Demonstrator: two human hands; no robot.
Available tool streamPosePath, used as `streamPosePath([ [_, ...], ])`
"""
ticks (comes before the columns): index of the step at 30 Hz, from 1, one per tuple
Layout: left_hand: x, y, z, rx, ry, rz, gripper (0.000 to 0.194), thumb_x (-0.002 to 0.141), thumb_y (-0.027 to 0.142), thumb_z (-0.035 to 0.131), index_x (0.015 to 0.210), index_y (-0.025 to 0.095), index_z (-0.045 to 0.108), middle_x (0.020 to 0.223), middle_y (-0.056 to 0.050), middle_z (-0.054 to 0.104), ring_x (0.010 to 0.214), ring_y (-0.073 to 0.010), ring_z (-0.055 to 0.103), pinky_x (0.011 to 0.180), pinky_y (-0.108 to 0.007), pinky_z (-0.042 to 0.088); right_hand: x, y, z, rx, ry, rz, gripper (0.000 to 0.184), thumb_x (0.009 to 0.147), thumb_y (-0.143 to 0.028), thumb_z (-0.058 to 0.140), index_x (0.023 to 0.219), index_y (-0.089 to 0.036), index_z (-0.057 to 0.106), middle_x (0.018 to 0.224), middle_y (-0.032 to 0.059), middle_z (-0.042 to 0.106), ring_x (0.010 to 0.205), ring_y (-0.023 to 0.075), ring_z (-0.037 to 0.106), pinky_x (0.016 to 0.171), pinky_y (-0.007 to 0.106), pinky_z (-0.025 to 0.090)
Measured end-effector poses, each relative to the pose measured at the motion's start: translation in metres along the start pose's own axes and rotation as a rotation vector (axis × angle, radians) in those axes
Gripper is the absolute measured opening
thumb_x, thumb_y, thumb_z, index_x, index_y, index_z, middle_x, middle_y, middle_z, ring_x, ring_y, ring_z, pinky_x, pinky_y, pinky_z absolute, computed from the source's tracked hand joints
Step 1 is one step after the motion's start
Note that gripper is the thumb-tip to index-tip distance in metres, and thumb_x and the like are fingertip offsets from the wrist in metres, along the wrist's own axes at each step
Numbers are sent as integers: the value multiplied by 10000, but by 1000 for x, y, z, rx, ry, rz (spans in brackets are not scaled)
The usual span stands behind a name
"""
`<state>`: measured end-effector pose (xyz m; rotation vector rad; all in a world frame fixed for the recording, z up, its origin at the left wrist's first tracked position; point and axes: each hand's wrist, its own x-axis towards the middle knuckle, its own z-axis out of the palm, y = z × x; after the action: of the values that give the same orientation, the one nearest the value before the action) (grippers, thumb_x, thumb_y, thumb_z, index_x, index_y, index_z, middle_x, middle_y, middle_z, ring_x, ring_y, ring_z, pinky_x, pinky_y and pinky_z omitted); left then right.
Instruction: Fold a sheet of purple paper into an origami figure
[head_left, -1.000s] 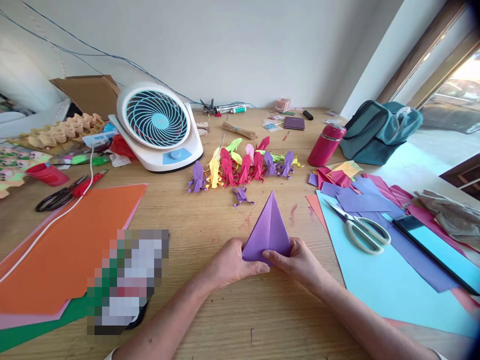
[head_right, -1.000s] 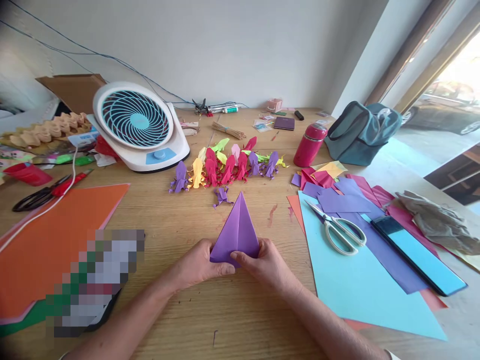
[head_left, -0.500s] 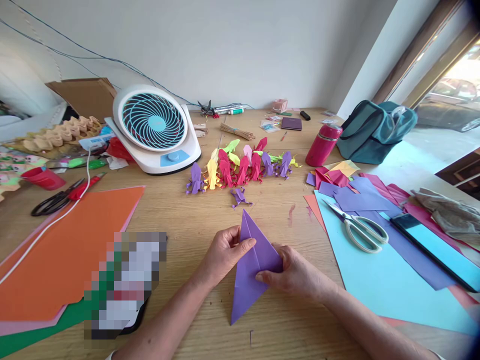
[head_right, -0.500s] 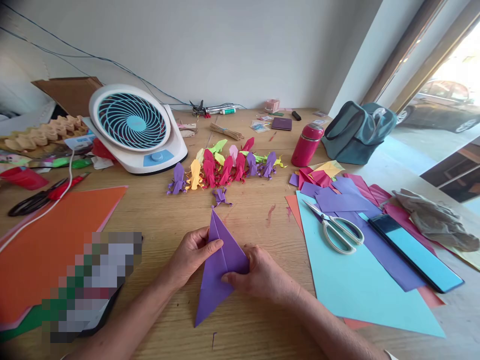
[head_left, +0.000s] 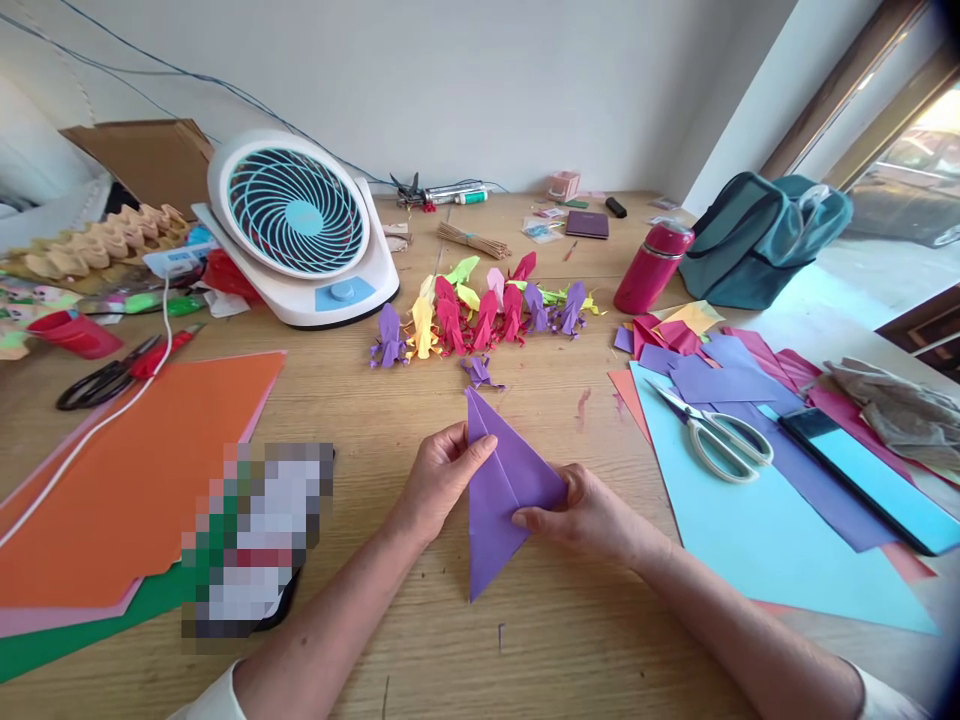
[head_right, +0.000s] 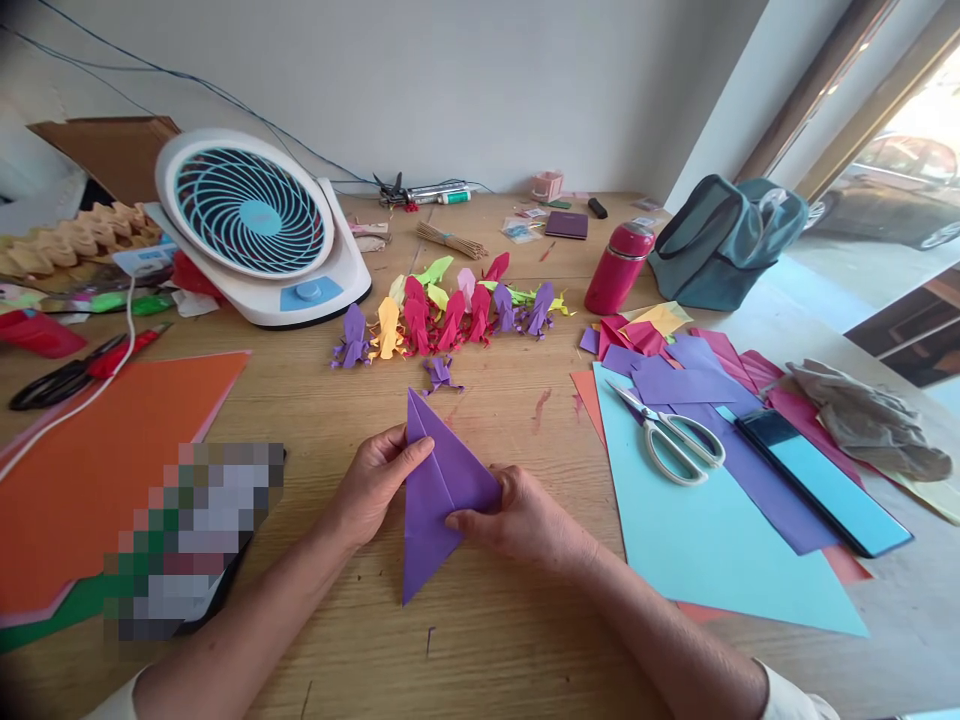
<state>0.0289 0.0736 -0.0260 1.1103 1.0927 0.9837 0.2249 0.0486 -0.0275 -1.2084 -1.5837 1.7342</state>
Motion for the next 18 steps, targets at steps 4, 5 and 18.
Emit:
streamPosePath([
  [4, -1, 0, 0, 65, -64, 10, 428, 816, 521, 658, 647, 173, 476, 612, 55, 396, 571, -86, 362, 545, -217, 310, 2, 1, -2, 56, 77, 7, 284, 772, -417, 732, 783, -139, 677, 682, -6, 630, 598, 122, 516, 558, 238, 417],
  [5, -1, 0, 0, 80, -84, 19, 443, 825, 525, 646, 633, 178, 449, 607, 58, 373, 566, -84, 343, 540, -216, 295, 3, 1, -2, 76, 107, 13, 295, 762, -425, 740, 784, -136, 687, 693, 1, 642, 605, 127, 529, 569, 245, 429],
  [18, 1, -3, -3, 248, -116, 92, 471, 856, 544, 584, 602, 188, 409, 609, 55, 305, 582, -97, 282, 538, -230, 250, 7, -1, -3, 404, 344, 16, 408, 612, -463, 853, 827, -142, 722, 836, 64, 733, 752, 204, 659, 761, 337, 542],
])
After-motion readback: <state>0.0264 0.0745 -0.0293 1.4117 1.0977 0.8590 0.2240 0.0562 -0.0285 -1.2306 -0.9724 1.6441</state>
